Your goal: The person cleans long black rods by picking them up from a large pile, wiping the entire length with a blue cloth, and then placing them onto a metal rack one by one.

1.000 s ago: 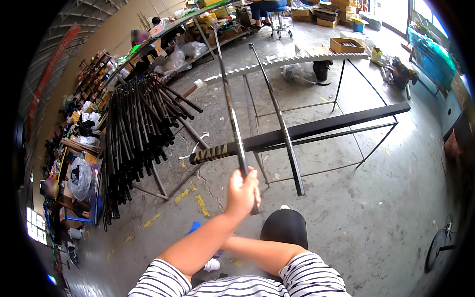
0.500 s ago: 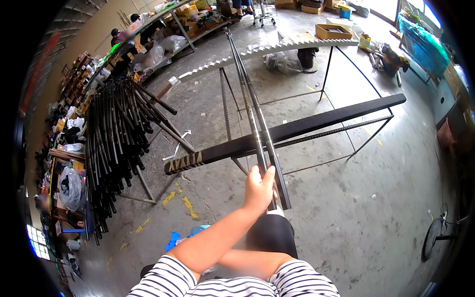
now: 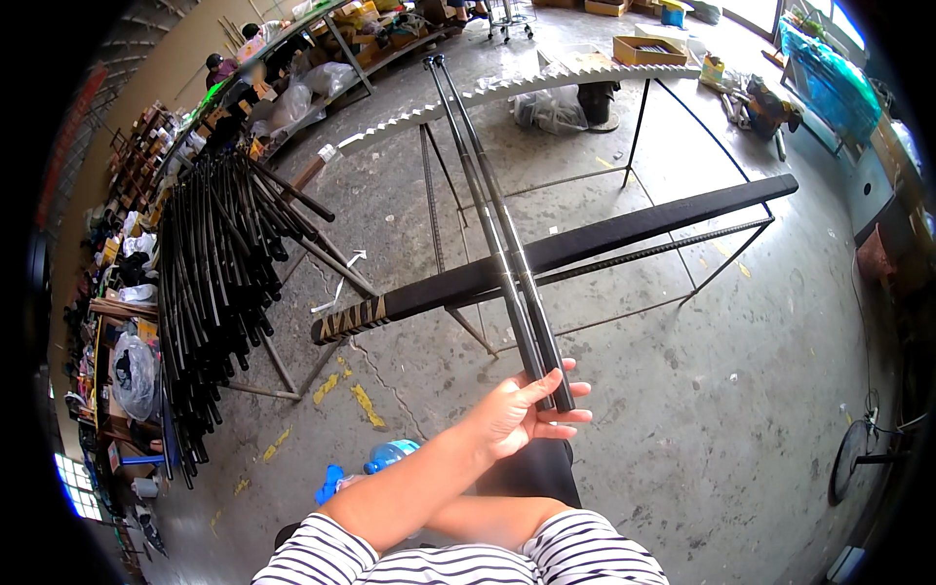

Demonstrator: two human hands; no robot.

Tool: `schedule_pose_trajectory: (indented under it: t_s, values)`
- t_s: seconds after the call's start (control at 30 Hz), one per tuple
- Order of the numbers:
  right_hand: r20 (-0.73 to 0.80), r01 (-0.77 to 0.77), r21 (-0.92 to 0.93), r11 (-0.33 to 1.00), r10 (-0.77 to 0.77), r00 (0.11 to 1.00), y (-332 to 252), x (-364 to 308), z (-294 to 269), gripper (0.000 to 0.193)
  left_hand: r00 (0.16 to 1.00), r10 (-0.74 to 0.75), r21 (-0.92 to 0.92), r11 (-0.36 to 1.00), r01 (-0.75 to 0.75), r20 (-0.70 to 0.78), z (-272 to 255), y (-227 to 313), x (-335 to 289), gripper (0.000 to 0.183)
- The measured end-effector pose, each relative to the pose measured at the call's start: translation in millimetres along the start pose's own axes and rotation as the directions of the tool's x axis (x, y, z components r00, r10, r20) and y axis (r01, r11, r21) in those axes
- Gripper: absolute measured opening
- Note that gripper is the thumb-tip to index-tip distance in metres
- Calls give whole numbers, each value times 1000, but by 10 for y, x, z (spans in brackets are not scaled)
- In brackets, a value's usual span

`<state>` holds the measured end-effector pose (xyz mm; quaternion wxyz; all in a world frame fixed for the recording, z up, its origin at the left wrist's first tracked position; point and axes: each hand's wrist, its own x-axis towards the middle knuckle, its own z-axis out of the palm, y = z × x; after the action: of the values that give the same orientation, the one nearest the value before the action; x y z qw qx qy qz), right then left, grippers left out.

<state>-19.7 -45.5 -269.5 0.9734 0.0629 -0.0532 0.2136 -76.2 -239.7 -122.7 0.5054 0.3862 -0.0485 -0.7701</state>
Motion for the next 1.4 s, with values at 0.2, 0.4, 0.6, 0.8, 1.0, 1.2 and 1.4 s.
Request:
schedule_pose_trajectory:
  t_s: [0.2, 0.4, 0.6, 0.8, 1.0, 1.2, 1.4]
  values:
    - [-120, 22, 60, 998, -14, 993, 26, 23, -8, 11, 1000, 26, -127, 992, -25, 8, -15, -76, 87, 34]
    - [-145, 17, -344, 939, -71, 987, -39, 62, -28, 20, 996, 82, -111, 990, -87, -46, -149, -50, -114, 58]
    - [-195, -178, -980, 88, -252, 948, -303, -80, 609, 36, 952, 307, 576, 780, -246, -9, -482, 443, -1169, 36]
    - [-544, -587, -808, -56, -314, 779, -421, 39, 1072, 54, 94, 995, 878, -63, 474, 21, -1710, 1670, -2464, 30]
    - [-577, -621, -782, -49, -321, 751, -462, 110, 884, 34, -91, 939, 708, 312, 634, -332, -2308, 2480, -2510, 52]
    - [-525, -547, -835, 49, -364, 769, -419, 158, 972, 43, 66, 700, 701, 698, 147, -711, -2552, 2867, -2508, 29]
    - [-572, -595, -803, 37, -328, 752, -377, 175, 913, 32, 134, 722, 553, 622, -553, -678, -2625, 2758, -2621, 21]
